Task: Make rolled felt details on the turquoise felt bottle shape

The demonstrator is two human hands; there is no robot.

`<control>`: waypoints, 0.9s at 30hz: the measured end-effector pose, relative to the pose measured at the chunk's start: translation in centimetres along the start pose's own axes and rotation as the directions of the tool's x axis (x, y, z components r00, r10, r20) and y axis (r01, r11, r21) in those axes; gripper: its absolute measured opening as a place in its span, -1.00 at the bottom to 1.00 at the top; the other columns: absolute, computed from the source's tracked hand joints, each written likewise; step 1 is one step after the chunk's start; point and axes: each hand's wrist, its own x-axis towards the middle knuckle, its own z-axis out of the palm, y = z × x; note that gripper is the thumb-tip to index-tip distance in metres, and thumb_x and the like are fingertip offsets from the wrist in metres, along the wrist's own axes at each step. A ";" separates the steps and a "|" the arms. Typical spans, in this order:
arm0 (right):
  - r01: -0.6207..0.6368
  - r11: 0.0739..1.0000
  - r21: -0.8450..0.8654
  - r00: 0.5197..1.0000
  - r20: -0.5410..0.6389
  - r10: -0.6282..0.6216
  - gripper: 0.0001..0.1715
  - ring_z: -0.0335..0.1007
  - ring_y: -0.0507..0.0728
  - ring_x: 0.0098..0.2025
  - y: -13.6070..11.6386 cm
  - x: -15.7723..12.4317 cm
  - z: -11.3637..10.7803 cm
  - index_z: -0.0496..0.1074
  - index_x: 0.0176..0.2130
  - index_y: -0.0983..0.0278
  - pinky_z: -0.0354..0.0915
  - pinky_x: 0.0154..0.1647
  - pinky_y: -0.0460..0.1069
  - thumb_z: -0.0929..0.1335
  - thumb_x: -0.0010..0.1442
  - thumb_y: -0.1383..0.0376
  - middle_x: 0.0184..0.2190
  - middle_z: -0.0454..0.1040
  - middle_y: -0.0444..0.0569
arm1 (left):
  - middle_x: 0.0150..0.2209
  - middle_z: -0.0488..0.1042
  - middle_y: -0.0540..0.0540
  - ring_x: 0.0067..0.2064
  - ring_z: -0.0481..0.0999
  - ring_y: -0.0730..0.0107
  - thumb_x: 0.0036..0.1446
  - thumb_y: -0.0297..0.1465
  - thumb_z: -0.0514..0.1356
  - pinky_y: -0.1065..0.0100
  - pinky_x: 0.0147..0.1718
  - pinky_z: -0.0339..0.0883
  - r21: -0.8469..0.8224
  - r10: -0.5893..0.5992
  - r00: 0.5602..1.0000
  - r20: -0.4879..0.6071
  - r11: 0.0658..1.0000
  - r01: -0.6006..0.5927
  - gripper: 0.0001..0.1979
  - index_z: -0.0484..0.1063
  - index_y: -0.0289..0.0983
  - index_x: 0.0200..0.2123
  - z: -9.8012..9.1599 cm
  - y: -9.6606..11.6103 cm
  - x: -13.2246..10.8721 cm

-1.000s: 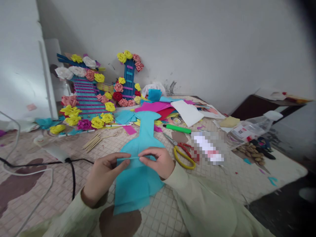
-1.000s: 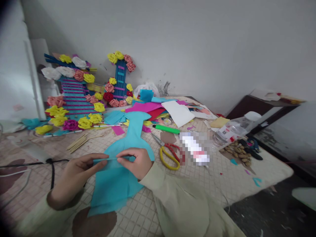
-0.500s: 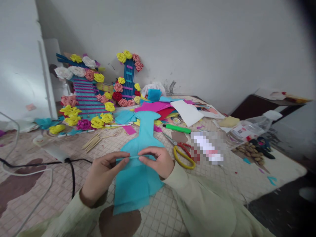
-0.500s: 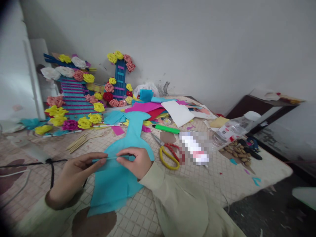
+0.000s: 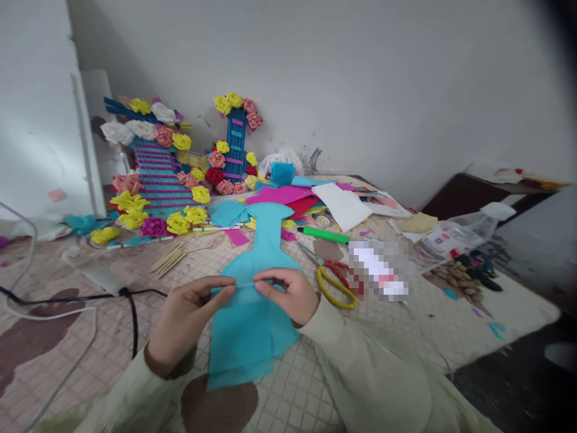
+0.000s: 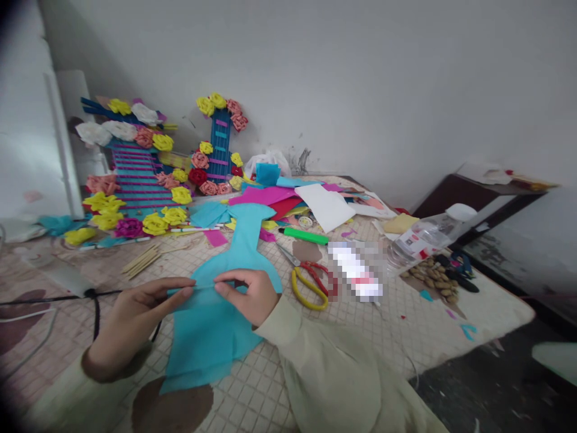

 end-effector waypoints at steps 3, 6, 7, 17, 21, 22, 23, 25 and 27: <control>0.014 1.000 -0.025 1.000 0.024 -0.014 -0.82 0.44 0.08 -0.34 0.1 0.0 0.0 0.51 -0.34 0.28 0.35 -0.32 -0.06 0.33 0.06 0.26 -0.37 0.54 -0.05 | -0.44 0.51 -0.05 -0.37 0.43 0.35 -0.12 -0.23 0.24 0.43 -0.47 0.27 0.007 0.011 1.000 -0.014 1.000 -0.011 -0.75 0.49 -0.24 -0.35 0.1 0.1 0.0; 0.026 0.999 -0.046 1.000 0.005 -0.025 -0.82 0.43 0.06 -0.37 0.2 0.0 0.0 0.50 -0.36 0.28 0.34 -0.35 -0.07 0.32 0.07 0.25 -0.41 0.54 -0.06 | -0.45 0.50 -0.04 -0.44 0.39 0.40 -0.10 -0.21 0.22 0.45 -0.53 0.24 0.011 0.012 1.000 -0.013 1.000 -0.011 -0.72 0.49 -0.24 -0.33 0.3 0.4 0.0; 0.027 0.998 -0.050 1.000 -0.001 -0.027 -0.82 0.43 0.06 -0.37 0.2 0.0 0.1 0.50 -0.36 0.27 0.33 -0.36 -0.07 0.32 0.07 0.25 -0.41 0.54 -0.07 | -0.47 0.49 -0.03 -0.46 0.37 0.41 -0.10 -0.20 0.21 0.45 -0.55 0.22 0.017 0.004 1.000 -0.005 1.000 -0.004 -0.71 0.49 -0.25 -0.32 0.4 0.5 0.0; 0.016 0.997 -0.077 0.997 0.070 -0.011 -0.76 0.38 0.03 -0.44 0.3 0.1 0.0 0.48 -0.39 0.33 0.28 -0.42 -0.10 0.29 0.09 0.22 -0.47 0.51 -0.07 | -0.50 0.48 -0.06 -0.32 0.43 0.27 -0.10 -0.17 0.20 0.43 -0.51 0.24 0.090 -0.002 1.000 -0.003 0.996 0.002 -0.71 0.51 -0.24 -0.37 0.1 0.2 0.0; 0.011 0.995 -0.096 0.998 0.059 -0.005 -0.77 0.35 0.02 -0.46 0.2 0.1 0.0 0.46 -0.41 0.33 0.27 -0.44 -0.11 0.30 0.08 0.23 -0.50 0.49 -0.08 | -0.53 0.46 -0.05 -0.39 0.42 0.30 -0.12 -0.18 0.21 0.44 -0.56 0.21 0.091 -0.006 1.000 0.000 0.996 0.006 -0.71 0.51 -0.24 -0.37 0.1 0.5 -0.1; 0.016 0.995 -0.098 0.998 0.056 -0.010 -0.78 0.36 0.02 -0.45 0.2 0.1 0.0 0.46 -0.41 0.32 0.27 -0.43 -0.10 0.30 0.07 0.23 -0.49 0.49 -0.08 | -0.55 0.45 -0.04 -0.42 0.40 0.32 -0.12 -0.18 0.21 0.44 -0.58 0.19 0.088 -0.005 1.000 0.001 0.996 0.005 -0.71 0.51 -0.24 -0.37 0.1 0.6 -0.2; 0.021 0.995 -0.098 0.998 0.055 -0.015 -0.79 0.36 0.03 -0.44 0.2 0.1 0.1 0.46 -0.41 0.32 0.27 -0.43 -0.10 0.30 0.07 0.24 -0.48 0.50 -0.08 | -0.57 0.43 -0.03 -0.46 0.39 0.34 -0.13 -0.18 0.21 0.45 -0.60 0.17 0.085 -0.002 1.000 0.000 0.996 0.002 -0.71 0.51 -0.25 -0.37 0.1 0.6 -0.2; 0.030 0.995 -0.095 0.998 0.058 -0.025 -0.81 0.37 0.03 -0.43 0.2 0.0 0.1 0.45 -0.40 0.32 0.28 -0.42 -0.10 0.30 0.07 0.26 -0.46 0.50 -0.06 | -0.62 0.38 0.00 -0.53 0.32 0.40 -0.13 -0.19 0.21 0.46 -0.63 0.13 0.086 0.008 1.000 0.000 0.996 -0.008 -0.71 0.51 -0.25 -0.37 0.1 0.6 -0.2; 0.041 0.995 -0.093 0.998 0.059 -0.035 -0.83 0.38 0.04 -0.42 0.3 0.0 0.1 0.45 -0.40 0.31 0.28 -0.41 -0.10 0.30 0.06 0.27 -0.45 0.51 -0.06 | -0.68 0.29 0.05 -0.60 0.22 0.47 -0.13 -0.19 0.22 0.47 -0.67 0.06 0.094 0.014 1.000 0.000 0.996 -0.014 -0.71 0.51 -0.26 -0.37 0.1 0.6 -0.3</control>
